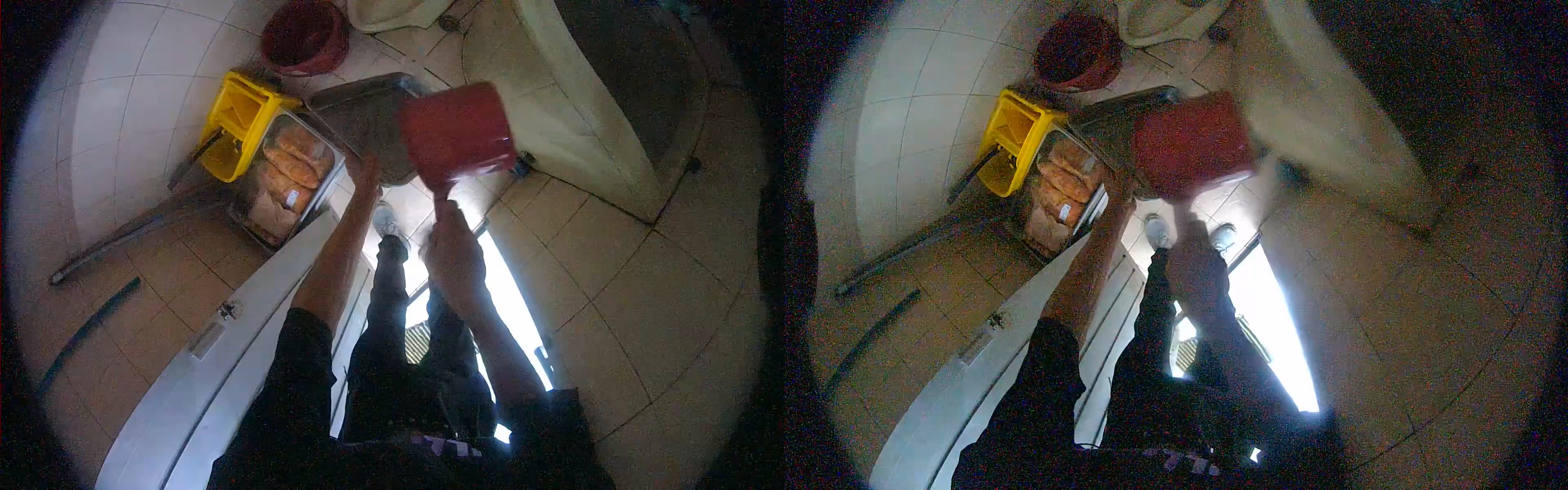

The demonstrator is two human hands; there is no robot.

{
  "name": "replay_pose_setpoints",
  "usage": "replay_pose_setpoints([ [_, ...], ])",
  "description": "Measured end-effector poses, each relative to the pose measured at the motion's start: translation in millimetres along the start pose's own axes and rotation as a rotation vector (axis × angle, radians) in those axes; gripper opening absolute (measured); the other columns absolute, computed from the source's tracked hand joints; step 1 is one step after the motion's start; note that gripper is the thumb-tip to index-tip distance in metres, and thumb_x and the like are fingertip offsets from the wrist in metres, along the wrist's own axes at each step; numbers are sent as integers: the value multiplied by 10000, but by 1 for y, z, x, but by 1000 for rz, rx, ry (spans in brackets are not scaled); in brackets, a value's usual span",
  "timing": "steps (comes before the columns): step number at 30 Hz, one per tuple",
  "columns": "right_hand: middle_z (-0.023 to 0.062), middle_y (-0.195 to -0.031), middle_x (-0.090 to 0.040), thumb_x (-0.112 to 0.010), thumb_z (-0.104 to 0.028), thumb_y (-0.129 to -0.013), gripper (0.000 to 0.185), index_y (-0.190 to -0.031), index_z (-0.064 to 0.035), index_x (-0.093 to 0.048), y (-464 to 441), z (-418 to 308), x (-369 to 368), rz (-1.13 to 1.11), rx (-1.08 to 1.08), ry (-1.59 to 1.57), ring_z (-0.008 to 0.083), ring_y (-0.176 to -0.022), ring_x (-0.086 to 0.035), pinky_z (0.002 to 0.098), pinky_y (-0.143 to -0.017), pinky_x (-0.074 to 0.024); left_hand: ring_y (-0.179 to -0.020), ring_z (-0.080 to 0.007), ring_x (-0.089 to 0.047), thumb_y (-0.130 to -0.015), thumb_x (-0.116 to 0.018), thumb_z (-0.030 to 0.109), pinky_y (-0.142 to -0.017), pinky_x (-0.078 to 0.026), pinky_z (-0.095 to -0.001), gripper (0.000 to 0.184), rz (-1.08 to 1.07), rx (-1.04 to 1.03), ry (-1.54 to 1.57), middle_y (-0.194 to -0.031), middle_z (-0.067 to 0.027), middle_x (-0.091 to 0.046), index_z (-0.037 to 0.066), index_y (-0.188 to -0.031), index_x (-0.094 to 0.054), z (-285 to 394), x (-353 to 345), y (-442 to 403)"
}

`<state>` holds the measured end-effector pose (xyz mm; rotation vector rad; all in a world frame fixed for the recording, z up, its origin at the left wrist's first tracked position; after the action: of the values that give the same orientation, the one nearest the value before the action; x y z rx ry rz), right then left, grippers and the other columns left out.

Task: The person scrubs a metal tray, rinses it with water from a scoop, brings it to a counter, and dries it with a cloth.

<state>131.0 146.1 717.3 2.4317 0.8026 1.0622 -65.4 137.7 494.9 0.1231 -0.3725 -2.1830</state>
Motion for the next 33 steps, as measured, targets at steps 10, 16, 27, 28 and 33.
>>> replay_pose_setpoints([
  [10, 159, -995, -502, -494, -257, -882, 335, -1122, -38, -410, -29, 41, 146, 689, 24, -185, 255, -845, -539, 399, -761, -429, -935, -304, -520, -752, -517, 163, -791, -426, -417, 612, -82, -263, -300, -1088, -195, -519, 6, -1309, -319, 6, 36, 14],
  [16, 137, -1188, -478, -562, -419, -847, 590, -1286, -71, -376, -41, 66, 235, 671, -26, -687, 217, -1006, -520, 379, -898, -408, -1078, -346, -437, -777, -514, 163, -912, -336, -466, 616, -56, -340, -694, -1176, -201, -467, 20, -1337, -302, 97, 41, 71],
  [27, 101, -1095, -520, -535, -291, -880, 519, -1323, -87, -358, 66, 198, 83, 694, 78, -781, 179, -900, -529, 295, -791, -457, -1051, -426, -436, -678, -494, -2, -936, -343, -449, 691, -121, -865, -794, -1143, -276, -436, 53, -1353, -353, 195, 78, 151],
  [28, 90, -1044, -541, -562, -251, -865, 515, -1319, -96, -373, 84, 202, 50, 566, 60, -689, 158, -857, -537, 263, -746, -466, -1028, -427, -449, -660, -479, -45, -931, -345, -456, 703, -111, -889, -849, -1139, -276, -438, 78, -1345, -380, 199, 86, 153],
  [33, 124, -939, -579, -704, -127, -745, 600, -1267, -66, -413, 251, 198, -35, 246, -286, -215, 130, -731, -594, 264, -628, -492, -1050, -416, -445, -631, -438, -115, -942, -341, -443, 743, -276, -819, -618, -1162, -266, -431, 107, -1339, -405, 208, 110, 142],
])
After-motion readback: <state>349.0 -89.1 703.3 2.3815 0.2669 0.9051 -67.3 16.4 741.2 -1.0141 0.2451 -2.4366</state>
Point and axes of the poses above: each hand's wrist, its own y-axis away from the middle knuckle, its own x-axis out of the back of the hand, z = x × y, the point moved 4 cm from there along -y, towards the middle knuckle
